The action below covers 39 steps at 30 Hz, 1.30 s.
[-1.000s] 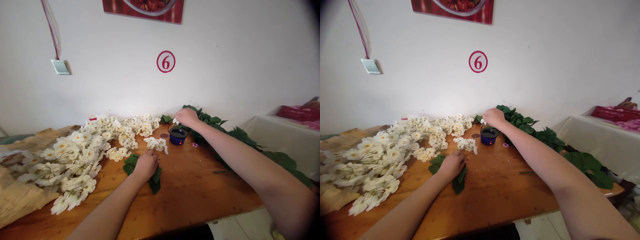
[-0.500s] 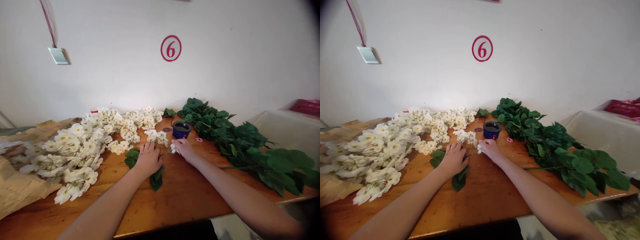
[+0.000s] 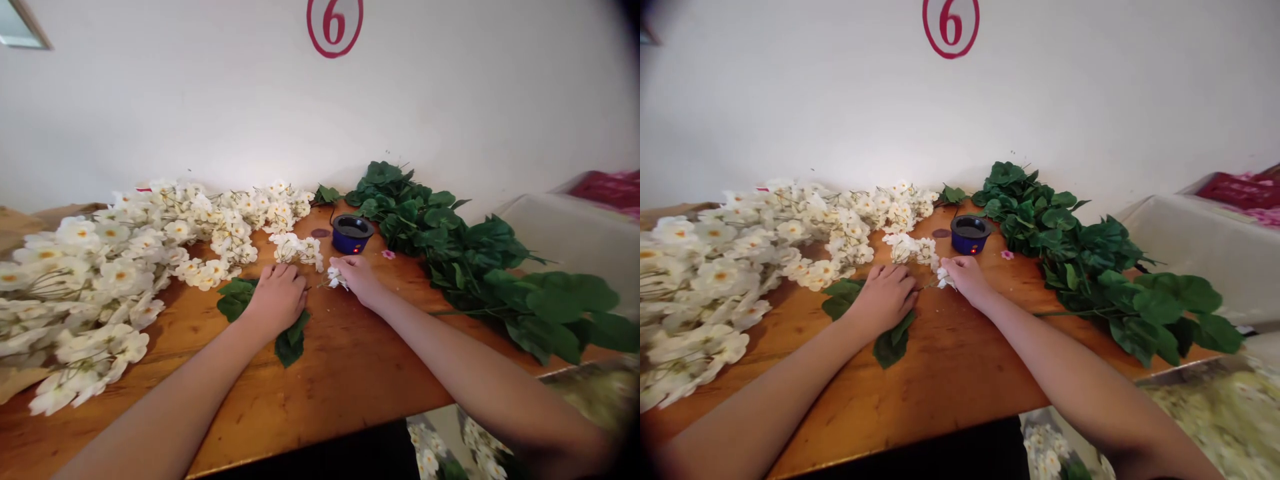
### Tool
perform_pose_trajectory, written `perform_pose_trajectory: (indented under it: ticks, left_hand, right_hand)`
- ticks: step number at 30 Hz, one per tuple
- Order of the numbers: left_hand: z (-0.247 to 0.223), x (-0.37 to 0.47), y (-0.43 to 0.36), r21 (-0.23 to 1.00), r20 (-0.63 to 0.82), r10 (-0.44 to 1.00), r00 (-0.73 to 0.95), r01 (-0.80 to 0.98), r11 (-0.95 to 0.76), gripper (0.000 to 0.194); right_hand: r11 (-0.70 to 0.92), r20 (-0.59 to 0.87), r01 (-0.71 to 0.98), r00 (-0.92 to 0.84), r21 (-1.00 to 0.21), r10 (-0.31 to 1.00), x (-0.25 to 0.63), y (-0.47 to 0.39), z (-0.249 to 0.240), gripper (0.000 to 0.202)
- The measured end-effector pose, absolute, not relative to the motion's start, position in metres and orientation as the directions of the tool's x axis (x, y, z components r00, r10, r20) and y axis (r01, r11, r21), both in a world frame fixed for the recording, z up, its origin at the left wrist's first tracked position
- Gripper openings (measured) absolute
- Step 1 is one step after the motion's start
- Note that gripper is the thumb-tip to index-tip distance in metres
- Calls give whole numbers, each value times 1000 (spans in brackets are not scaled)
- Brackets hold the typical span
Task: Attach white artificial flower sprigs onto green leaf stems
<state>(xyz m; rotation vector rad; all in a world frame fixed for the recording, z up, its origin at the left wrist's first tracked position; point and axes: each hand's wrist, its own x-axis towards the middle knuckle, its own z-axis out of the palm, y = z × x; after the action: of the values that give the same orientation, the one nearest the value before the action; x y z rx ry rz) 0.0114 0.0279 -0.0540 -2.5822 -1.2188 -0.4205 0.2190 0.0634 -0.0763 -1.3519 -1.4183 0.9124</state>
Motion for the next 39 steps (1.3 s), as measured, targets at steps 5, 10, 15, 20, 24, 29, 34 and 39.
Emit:
perform_pose_trajectory:
  ticks: [5,10,15,20,24,29,34,39]
  left_hand:
    - [-54,10,31,-21,319,701,638,744,-667,23]
    - [-59,11,37,163,273,772,574,763,-625,18]
    - [-65,14,38,111,277,787,552,795,-597,21]
    - [-70,11,36,58,307,742,595,767,-639,22]
    - [-68,8,35,115,309,727,613,735,-668,18]
    - [-62,13,34,157,296,806,513,806,-570,30]
    - [-64,16,38,170,259,840,477,833,-526,25]
    - [-67,16,38,121,260,817,515,822,-557,24]
  right_hand:
    - [155,180,350,39,-924,983,218,60,-74,45]
    - [179,228,436,64,-882,971,217,61,-74,46]
    - [181,255,501,82,-846,963,217,62,-71,45]
    - [192,269,579,48,-792,962,226,60,-64,46]
    - [235,245,615,-69,-753,967,231,61,-64,47]
    - [246,234,633,-104,-734,967,231,63,-65,47]
    - [247,242,619,-94,-745,966,230,64,-65,46]
    - [230,234,610,-75,-758,969,230,64,-66,47]
